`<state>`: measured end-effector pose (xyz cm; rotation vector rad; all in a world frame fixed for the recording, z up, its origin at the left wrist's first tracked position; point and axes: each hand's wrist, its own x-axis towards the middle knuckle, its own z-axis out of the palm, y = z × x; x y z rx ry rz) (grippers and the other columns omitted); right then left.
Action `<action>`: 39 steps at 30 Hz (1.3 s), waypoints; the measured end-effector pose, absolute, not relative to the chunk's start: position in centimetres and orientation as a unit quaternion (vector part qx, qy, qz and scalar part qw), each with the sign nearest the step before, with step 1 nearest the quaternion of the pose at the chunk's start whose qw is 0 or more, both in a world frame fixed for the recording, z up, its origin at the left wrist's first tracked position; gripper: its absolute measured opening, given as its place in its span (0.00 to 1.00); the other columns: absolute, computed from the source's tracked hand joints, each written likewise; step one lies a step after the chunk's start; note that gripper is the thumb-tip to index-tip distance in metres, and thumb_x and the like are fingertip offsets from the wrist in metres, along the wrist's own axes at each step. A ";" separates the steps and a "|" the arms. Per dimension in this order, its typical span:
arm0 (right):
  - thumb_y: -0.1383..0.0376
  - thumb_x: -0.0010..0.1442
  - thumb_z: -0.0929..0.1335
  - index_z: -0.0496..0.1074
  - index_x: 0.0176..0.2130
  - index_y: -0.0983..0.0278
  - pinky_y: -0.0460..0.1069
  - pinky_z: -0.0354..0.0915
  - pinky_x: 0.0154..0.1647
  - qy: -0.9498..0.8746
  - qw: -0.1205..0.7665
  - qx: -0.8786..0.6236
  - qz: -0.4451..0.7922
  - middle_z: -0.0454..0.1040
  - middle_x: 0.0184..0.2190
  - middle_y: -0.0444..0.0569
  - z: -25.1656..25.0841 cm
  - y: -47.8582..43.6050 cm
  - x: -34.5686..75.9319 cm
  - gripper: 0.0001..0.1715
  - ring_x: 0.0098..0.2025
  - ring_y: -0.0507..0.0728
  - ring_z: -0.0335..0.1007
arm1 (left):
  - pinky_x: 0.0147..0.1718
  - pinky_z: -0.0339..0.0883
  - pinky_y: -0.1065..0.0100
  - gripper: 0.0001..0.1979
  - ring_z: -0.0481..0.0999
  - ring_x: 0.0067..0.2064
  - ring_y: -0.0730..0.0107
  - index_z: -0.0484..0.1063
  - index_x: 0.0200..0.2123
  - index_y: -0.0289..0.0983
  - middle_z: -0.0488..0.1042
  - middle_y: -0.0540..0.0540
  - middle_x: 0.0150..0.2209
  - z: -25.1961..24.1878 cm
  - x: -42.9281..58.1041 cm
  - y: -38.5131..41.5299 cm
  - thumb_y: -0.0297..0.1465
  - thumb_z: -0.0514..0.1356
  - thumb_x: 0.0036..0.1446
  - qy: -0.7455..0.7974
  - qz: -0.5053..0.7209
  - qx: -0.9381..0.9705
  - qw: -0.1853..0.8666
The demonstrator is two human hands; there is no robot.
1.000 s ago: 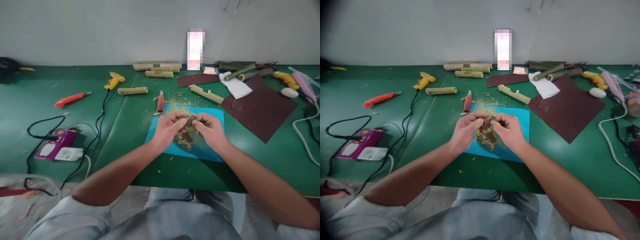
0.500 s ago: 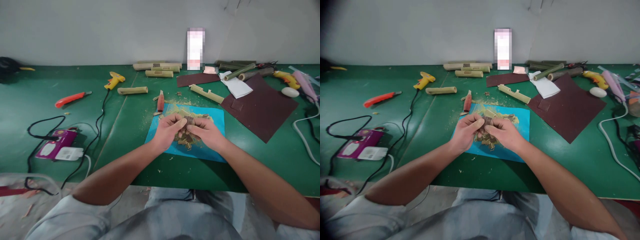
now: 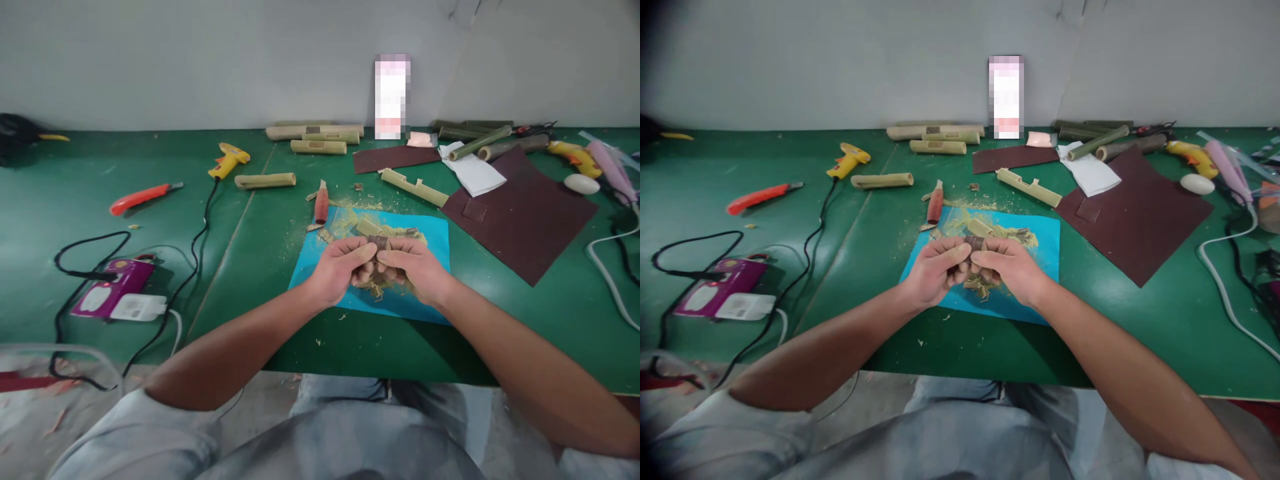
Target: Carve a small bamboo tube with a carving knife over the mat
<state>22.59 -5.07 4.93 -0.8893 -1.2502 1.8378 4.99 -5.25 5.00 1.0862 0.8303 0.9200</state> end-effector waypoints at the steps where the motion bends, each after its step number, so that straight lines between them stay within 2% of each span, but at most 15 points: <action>1: 0.54 0.56 0.73 0.70 0.26 0.60 0.47 0.47 0.23 -0.482 0.366 -0.346 0.717 0.64 0.19 0.39 4.9 -5.1 22.6 0.16 0.22 0.49 0.53 | 0.16 0.48 0.73 0.27 0.58 0.18 0.80 0.66 0.21 0.38 0.67 0.52 0.19 5.0 5.0 -5.3 0.51 0.71 0.55 0.372 0.411 0.483 0.678; 5: 0.54 0.55 0.74 0.71 0.26 0.61 0.47 0.47 0.24 -0.476 0.367 -0.333 0.727 0.66 0.20 0.39 4.7 -5.1 22.5 0.16 0.22 0.48 0.52 | 0.15 0.47 0.74 0.27 0.57 0.18 0.80 0.66 0.20 0.38 0.67 0.51 0.19 5.1 5.1 -5.5 0.51 0.71 0.54 0.375 0.415 0.480 0.676; 14: 0.53 0.54 0.74 0.70 0.26 0.60 0.46 0.46 0.22 -0.482 0.365 -0.325 0.727 0.63 0.19 0.37 4.9 -5.2 22.5 0.17 0.21 0.47 0.49 | 0.15 0.46 0.74 0.27 0.55 0.17 0.81 0.63 0.20 0.39 0.64 0.53 0.17 5.2 5.3 -5.8 0.51 0.70 0.55 0.377 0.423 0.478 0.671; 18: 0.52 0.57 0.73 0.70 0.26 0.60 0.47 0.50 0.22 -0.514 0.360 -0.349 0.696 0.64 0.18 0.38 5.2 -5.3 22.3 0.18 0.21 0.48 0.54 | 0.15 0.52 0.73 0.24 0.61 0.17 0.79 0.65 0.20 0.38 0.68 0.51 0.19 4.7 4.9 -5.4 0.47 0.69 0.57 0.373 0.425 0.498 0.657; 22: 0.49 0.61 0.72 0.67 0.25 0.58 0.48 0.54 0.24 -0.573 0.398 -0.432 0.571 0.64 0.19 0.39 5.6 -5.1 22.8 0.22 0.22 0.50 0.57 | 0.23 0.67 0.70 0.17 0.72 0.22 0.74 0.66 0.22 0.39 0.74 0.49 0.21 4.5 4.3 -4.3 0.37 0.68 0.58 0.395 0.476 0.537 0.574; 25: 0.53 0.64 0.70 0.70 0.29 0.58 0.50 0.58 0.30 -0.634 0.441 -0.524 0.359 0.68 0.25 0.42 5.7 -4.5 24.0 0.16 0.27 0.52 0.61 | 0.26 0.74 0.66 0.14 0.78 0.25 0.69 0.65 0.26 0.40 0.79 0.48 0.26 4.6 3.4 -2.9 0.34 0.67 0.57 0.425 0.515 0.532 0.521; 27: 0.56 0.62 0.72 0.72 0.32 0.59 0.53 0.61 0.37 -0.712 0.402 -0.542 0.195 0.74 0.33 0.48 5.4 -4.0 24.8 0.11 0.34 0.56 0.67 | 0.23 0.73 0.67 0.13 0.80 0.25 0.68 0.64 0.28 0.41 0.79 0.48 0.27 4.3 2.8 -1.7 0.33 0.68 0.56 0.446 0.522 0.538 0.489; 30: 0.55 0.61 0.74 0.72 0.35 0.60 0.54 0.61 0.39 -0.758 0.302 -0.571 0.092 0.76 0.38 0.53 4.5 -3.4 25.4 0.12 0.40 0.61 0.70 | 0.21 0.71 0.69 0.13 0.80 0.24 0.68 0.65 0.32 0.41 0.79 0.49 0.27 3.5 1.9 0.0 0.31 0.69 0.56 0.466 0.511 0.566 0.448; 35: 0.55 0.63 0.73 0.72 0.34 0.61 0.55 0.59 0.37 -0.785 0.179 -0.589 0.072 0.75 0.36 0.55 3.3 -3.2 24.9 0.13 0.40 0.63 0.70 | 0.23 0.68 0.69 0.10 0.75 0.23 0.71 0.67 0.33 0.41 0.77 0.50 0.26 1.7 1.4 1.2 0.31 0.68 0.59 0.483 0.486 0.622 0.379; 39: 0.57 0.63 0.71 0.71 0.33 0.61 0.55 0.58 0.35 -0.789 0.168 -0.584 0.091 0.75 0.34 0.54 3.2 -3.4 24.4 0.11 0.38 0.62 0.70 | 0.29 0.67 0.66 0.06 0.74 0.29 0.69 0.73 0.34 0.40 0.76 0.47 0.29 1.1 1.6 1.2 0.32 0.68 0.61 0.483 0.461 0.683 0.296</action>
